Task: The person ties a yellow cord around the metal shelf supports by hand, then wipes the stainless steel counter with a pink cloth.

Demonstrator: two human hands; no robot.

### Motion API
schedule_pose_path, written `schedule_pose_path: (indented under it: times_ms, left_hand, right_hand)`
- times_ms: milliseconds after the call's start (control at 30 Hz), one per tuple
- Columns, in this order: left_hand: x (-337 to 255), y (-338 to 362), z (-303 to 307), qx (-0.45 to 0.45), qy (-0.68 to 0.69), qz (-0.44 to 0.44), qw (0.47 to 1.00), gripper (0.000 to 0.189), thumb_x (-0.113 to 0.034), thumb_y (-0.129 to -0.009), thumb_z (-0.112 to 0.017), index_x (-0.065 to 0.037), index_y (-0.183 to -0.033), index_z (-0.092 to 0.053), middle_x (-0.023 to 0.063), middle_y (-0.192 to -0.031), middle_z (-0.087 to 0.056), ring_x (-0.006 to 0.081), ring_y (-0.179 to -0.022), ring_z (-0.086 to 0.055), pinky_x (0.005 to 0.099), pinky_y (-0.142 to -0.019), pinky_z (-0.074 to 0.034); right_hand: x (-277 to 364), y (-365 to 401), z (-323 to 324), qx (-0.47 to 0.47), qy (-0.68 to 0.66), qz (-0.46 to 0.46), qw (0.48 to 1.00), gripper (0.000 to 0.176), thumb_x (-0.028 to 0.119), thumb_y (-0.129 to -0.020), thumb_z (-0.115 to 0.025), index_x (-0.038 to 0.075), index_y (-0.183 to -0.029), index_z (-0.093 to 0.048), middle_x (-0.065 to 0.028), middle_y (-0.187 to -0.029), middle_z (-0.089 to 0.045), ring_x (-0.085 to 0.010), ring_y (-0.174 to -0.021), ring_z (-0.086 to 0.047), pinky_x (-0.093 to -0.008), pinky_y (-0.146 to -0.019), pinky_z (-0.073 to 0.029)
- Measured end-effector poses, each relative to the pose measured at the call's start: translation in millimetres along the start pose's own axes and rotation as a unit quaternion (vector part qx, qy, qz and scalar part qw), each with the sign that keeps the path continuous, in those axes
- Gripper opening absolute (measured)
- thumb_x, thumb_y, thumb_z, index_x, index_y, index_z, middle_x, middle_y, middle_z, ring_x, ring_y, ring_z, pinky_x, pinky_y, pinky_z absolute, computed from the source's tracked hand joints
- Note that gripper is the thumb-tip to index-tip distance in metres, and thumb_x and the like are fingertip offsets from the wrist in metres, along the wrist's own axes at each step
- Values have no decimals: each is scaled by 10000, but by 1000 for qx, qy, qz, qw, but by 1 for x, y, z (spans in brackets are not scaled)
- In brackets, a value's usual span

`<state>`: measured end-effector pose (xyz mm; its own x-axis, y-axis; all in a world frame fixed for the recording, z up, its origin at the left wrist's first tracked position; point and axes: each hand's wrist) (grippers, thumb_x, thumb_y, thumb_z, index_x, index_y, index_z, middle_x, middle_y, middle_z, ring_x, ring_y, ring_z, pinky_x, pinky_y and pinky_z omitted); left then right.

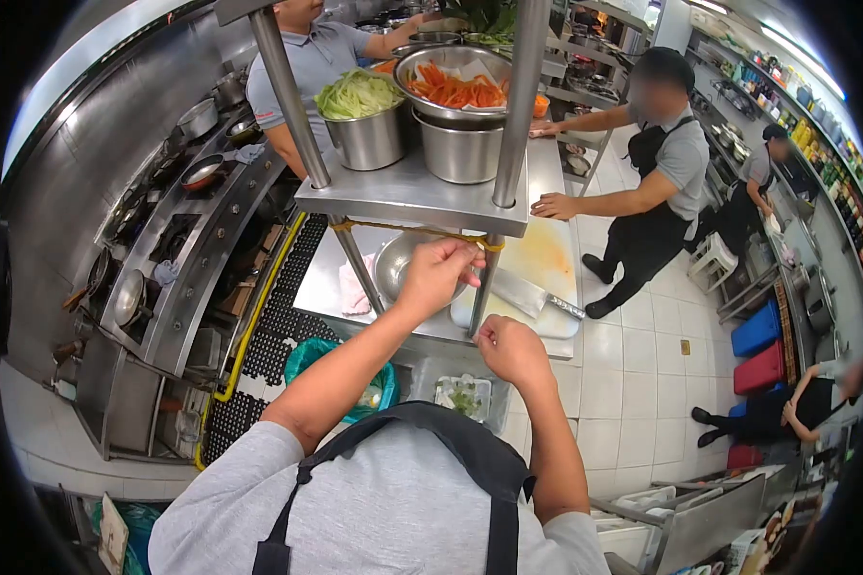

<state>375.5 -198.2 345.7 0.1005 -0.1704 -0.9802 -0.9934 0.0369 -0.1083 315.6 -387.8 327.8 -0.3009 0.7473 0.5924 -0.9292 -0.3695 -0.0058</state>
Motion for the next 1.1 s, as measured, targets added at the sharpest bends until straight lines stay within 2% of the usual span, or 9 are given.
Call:
schedule_pose_path:
  times_ms: [200,333,433,500,600,633,733,900,1100]
  left_hand:
    - [-16,9,-13,-22,192,113,975,216,-205,-1012,-619,-7,-985,-701,54,-815,-685,106,-570,-598,252,-579,-512]
    - [-25,3,-14,-31,164,136,976,218,-190,-1001,-589,-7,-967,-703,44,-787,-676,99,-523,-559,249,-524,-485]
    - [-23,4,-15,-32,84,92,992,240,-215,-1000,-583,-12,-972,-707,56,-799,-691,110,-544,-569,284,-534,-492]
    - [-29,14,-17,-48,-48,39,997,246,-197,-989,-564,-9,-950,-718,80,-779,-711,142,-557,-611,320,-537,-502]
    - [-20,11,-8,-78,-274,-165,944,261,-180,-963,-548,3,-896,-722,154,-749,-719,260,-603,-682,394,-584,-522]
    - [-27,11,-9,-108,-321,-197,920,258,-178,-935,-560,6,-839,-714,205,-738,-693,362,-669,-703,446,-635,-528]
    - [-42,7,0,-83,-406,-199,888,258,-185,-927,-571,11,-857,-723,219,-749,-685,404,-672,-682,452,-651,-532]
    - [-43,-2,7,-36,-348,-124,928,247,-188,-920,-586,0,-884,-742,190,-725,-696,316,-635,-693,418,-632,-525]
    - [-42,10,3,-32,-334,-124,934,251,-198,-941,-580,-8,-892,-736,165,-697,-690,274,-622,-692,394,-622,-518]
  right_hand:
    - [-1,3,-3,34,-3,-6,999,244,260,-877,-717,26,-948,-719,-207,-897,-722,-387,-856,-702,-468,-778,-545]
    - [1,1,7,17,-51,10,999,238,219,-880,-728,17,-1003,-703,-190,-935,-721,-350,-875,-705,-426,-769,-549]
    - [-10,-22,6,-217,-140,40,965,257,149,-897,-727,-1,-1097,-666,-166,-1026,-712,-276,-909,-700,-376,-762,-553]
    - [5,-36,26,-268,-236,35,933,294,105,-916,-719,-13,-1171,-631,-131,-1109,-689,-210,-974,-673,-331,-818,-539]
    - [16,-70,43,-198,-418,142,875,286,89,-926,-711,-5,-1185,-632,-100,-1131,-681,-184,-1012,-655,-315,-886,-518]
    - [15,-75,44,-171,-455,144,862,291,80,-910,-711,-4,-1180,-638,-91,-1127,-684,-181,-1019,-653,-312,-900,-512]
    - [9,-96,44,-79,-515,149,840,317,54,-860,-709,-6,-1166,-655,-70,-1115,-695,-175,-1031,-652,-307,-929,-503]
    - [-6,-121,35,46,-554,107,824,381,42,-777,-697,-24,-1152,-687,-67,-1084,-718,-176,-1010,-665,-323,-919,-513]
    - [-2,-124,29,23,-588,117,800,367,20,-740,-693,-23,-1104,-709,-54,-1037,-730,-172,-956,-674,-321,-874,-527]
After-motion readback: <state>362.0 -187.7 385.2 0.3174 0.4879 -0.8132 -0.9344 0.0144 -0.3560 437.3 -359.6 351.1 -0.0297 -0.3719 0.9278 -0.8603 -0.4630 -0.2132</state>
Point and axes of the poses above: each hand's wrist, its own y-axis away from the middle knuckle, its own z-axis out of the back of the hand, x = y × z
